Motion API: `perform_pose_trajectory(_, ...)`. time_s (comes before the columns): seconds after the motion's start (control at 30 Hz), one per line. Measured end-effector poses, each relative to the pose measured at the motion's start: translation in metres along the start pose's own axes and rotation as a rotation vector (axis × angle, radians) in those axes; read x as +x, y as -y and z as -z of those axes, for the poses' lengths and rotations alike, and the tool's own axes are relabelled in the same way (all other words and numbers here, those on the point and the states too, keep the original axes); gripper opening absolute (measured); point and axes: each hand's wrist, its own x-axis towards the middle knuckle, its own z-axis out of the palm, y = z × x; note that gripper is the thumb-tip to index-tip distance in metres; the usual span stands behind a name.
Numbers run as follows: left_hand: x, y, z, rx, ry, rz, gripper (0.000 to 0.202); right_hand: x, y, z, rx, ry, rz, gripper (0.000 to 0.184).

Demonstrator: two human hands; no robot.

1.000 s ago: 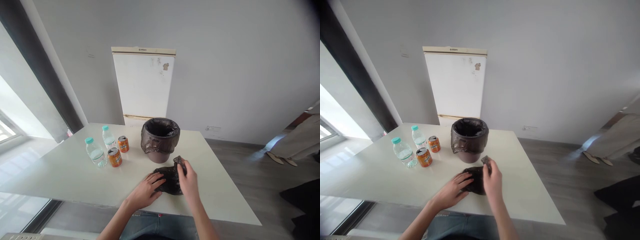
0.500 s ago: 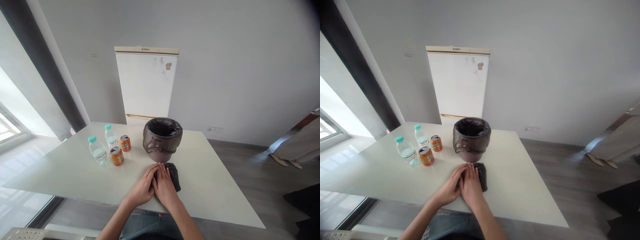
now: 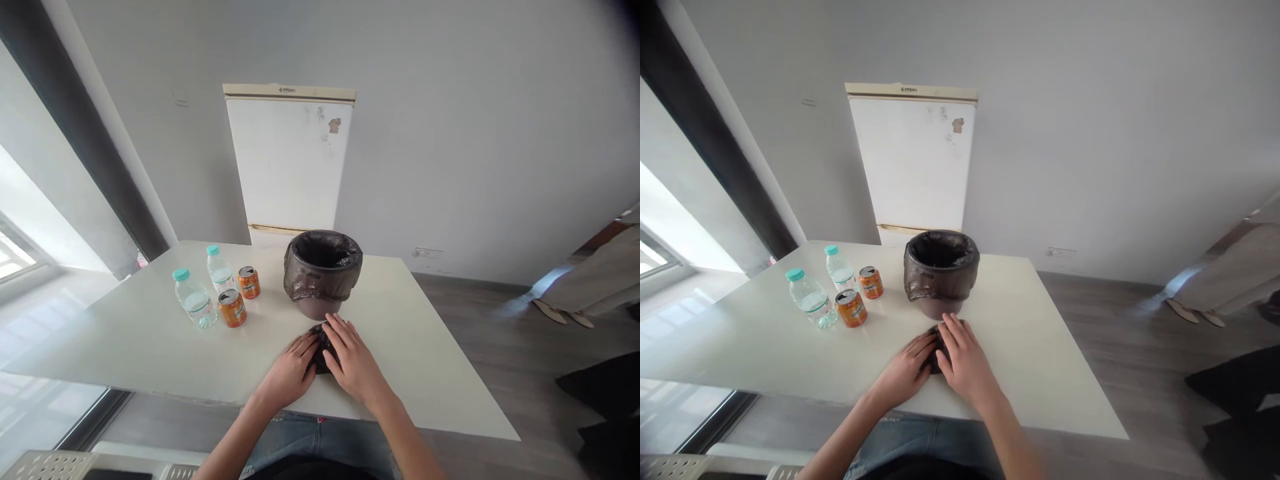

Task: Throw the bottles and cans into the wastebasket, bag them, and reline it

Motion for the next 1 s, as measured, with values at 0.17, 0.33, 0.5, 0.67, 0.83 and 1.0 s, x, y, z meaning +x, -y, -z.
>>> perform_pose_trajectory(0.17,0.001,-0.001,0.001,0.022,0.017,0.019,0.064,-0.009,-0.022,-0.022,-0.142,0.185,0.043,0.068)
perform_pose_trajectory(0.33,0.000,0.001,-0.001,0.007,0.007,0.015,0.068,-0.015,-0.022,-0.032,-0.150,0.181,0.038,0.067)
perform_pose_trajectory(0.5,0.000,0.000,0.000,0.012,0.011,0.028,0.069,-0.014,-0.021,-0.030,-0.147,0.196,0.028,0.066)
perform_pose_trajectory(0.67,0.000,-0.003,0.004,0.012,-0.024,0.003,0.075,-0.015,-0.022,-0.033,-0.142,0.183,0.022,0.068)
perform_pose_trajectory(0.83,-0.001,-0.009,0.012,0.035,-0.037,-0.035,0.067,-0.015,-0.023,-0.035,-0.136,0.181,0.019,0.070)
perform_pose_trajectory(1.0,0.000,-0.013,0.018,0.020,0.007,0.002,0.056,-0.017,-0.020,-0.027,-0.102,0.118,0.025,0.076)
